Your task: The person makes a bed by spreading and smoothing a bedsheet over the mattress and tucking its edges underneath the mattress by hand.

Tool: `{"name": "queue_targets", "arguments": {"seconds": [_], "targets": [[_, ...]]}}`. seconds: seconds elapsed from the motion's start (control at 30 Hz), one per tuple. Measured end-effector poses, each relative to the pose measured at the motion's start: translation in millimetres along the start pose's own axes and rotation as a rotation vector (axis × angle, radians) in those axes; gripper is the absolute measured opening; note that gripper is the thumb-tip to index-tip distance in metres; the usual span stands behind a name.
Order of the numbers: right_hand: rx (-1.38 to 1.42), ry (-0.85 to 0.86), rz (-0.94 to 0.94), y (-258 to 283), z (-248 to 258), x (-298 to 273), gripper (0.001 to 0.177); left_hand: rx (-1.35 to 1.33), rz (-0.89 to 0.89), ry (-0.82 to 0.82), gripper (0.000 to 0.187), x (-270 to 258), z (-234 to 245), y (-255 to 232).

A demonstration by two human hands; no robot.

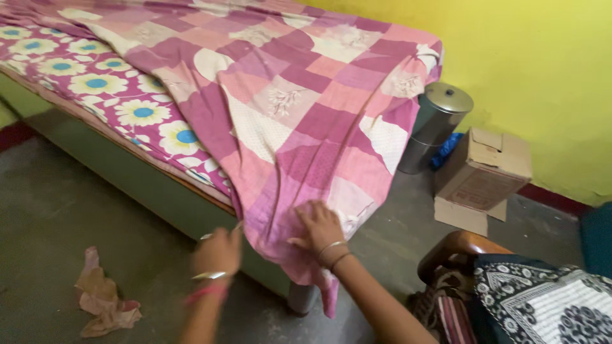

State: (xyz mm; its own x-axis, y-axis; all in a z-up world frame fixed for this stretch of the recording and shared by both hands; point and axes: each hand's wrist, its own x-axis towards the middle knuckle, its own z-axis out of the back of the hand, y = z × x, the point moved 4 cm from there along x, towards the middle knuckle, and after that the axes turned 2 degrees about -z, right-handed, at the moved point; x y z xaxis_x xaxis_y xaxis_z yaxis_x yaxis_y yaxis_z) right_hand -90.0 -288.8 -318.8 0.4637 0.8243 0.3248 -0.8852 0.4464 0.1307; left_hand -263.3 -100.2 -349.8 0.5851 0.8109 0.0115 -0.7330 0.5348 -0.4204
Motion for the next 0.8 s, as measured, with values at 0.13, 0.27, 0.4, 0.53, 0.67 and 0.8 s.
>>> {"name": "queue_targets", "arguments": {"seconds": [0.13, 0.27, 0.4, 0.53, 0.67, 0.8], "targets": [[0.156, -0.032, -0.378, -52.2, -39.0, 24.1, 0.089, -0.153, -0.005, -0.271, 0.071, 33.2, -54.4, -89.1], [0.022, -0.259, -0.661, -125.8, -73.6, 24.6, 0.085, -0.088, 0.010, -0.219, 0.062, 47.8, -101.5, -114.2], [0.337, -0.184, -1.211, -172.9, -89.7, 9.8, 0.065, 0.002, -0.155, -0.152, 0.039, 49.8, -90.4, -96.8], [0.054, -0.031, -0.973, -174.9, -81.2, -47.4, 0.044, -0.087, -0.237, -0.063, 0.031, 45.9, -49.0, -89.6], [-0.136, -0.087, -0.572, -190.2, -90.4, -160.6, 0.037, 0.060, -0.489, -0.125, 0.023, 22.6, -26.2, -129.9], [-0.012, 0.538, -0.634, -228.1, -130.9, -180.7, 0.037, 0.143, -0.492, -0.297, 0.039, 15.9, -10.7, -136.6]]}}
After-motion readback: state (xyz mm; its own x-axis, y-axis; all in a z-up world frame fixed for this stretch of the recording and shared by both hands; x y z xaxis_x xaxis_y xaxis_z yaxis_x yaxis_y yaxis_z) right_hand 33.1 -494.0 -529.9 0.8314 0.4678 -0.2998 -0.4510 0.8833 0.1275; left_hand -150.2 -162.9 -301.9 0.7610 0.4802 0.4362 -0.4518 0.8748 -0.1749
